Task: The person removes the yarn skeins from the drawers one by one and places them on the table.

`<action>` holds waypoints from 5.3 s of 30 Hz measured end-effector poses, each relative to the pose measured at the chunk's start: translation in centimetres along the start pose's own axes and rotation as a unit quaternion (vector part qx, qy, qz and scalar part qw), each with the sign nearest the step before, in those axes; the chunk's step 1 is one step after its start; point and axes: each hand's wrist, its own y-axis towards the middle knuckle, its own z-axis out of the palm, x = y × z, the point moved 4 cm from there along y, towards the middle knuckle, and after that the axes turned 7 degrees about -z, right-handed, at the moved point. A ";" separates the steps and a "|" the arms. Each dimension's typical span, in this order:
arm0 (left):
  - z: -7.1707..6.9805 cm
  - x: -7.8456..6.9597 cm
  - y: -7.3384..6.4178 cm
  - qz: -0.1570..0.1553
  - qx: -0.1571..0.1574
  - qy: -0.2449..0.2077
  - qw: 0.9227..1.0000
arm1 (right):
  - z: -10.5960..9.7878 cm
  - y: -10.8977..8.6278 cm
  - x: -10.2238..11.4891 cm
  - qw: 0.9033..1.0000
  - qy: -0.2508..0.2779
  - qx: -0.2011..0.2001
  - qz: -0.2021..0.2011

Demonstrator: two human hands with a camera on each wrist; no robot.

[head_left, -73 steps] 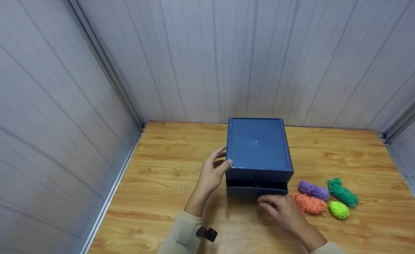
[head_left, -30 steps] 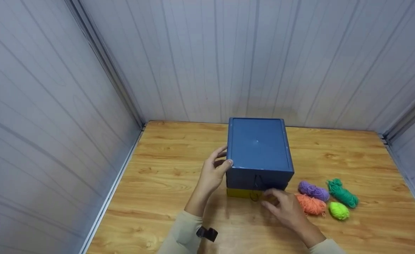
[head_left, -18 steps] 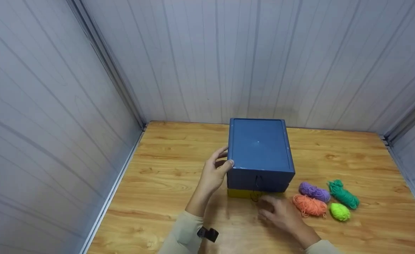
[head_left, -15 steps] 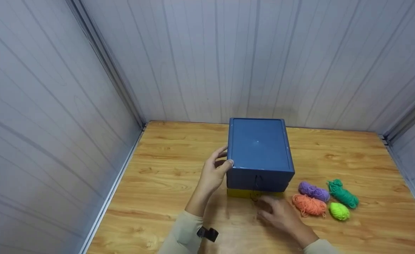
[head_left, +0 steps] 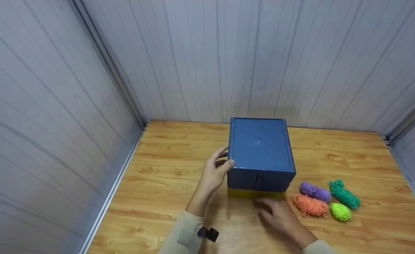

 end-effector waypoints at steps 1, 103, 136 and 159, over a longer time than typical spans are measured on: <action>0.0 0.0 0.0 0.000 0.000 0.000 1.000 | 0.0 0.0 0.0 1.000 -0.001 0.000 0.003; -0.1 0.2 -0.1 -0.009 0.009 -0.007 1.000 | 1.1 -7.5 3.5 0.987 0.117 0.069 -0.083; -0.1 0.4 -0.1 -0.008 0.008 -0.010 1.000 | -4.3 -4.9 4.0 0.993 0.099 -0.041 -0.047; -0.2 0.3 -0.2 -0.008 0.014 -0.017 1.000 | -2.9 -2.9 2.9 0.998 -0.041 0.004 -0.045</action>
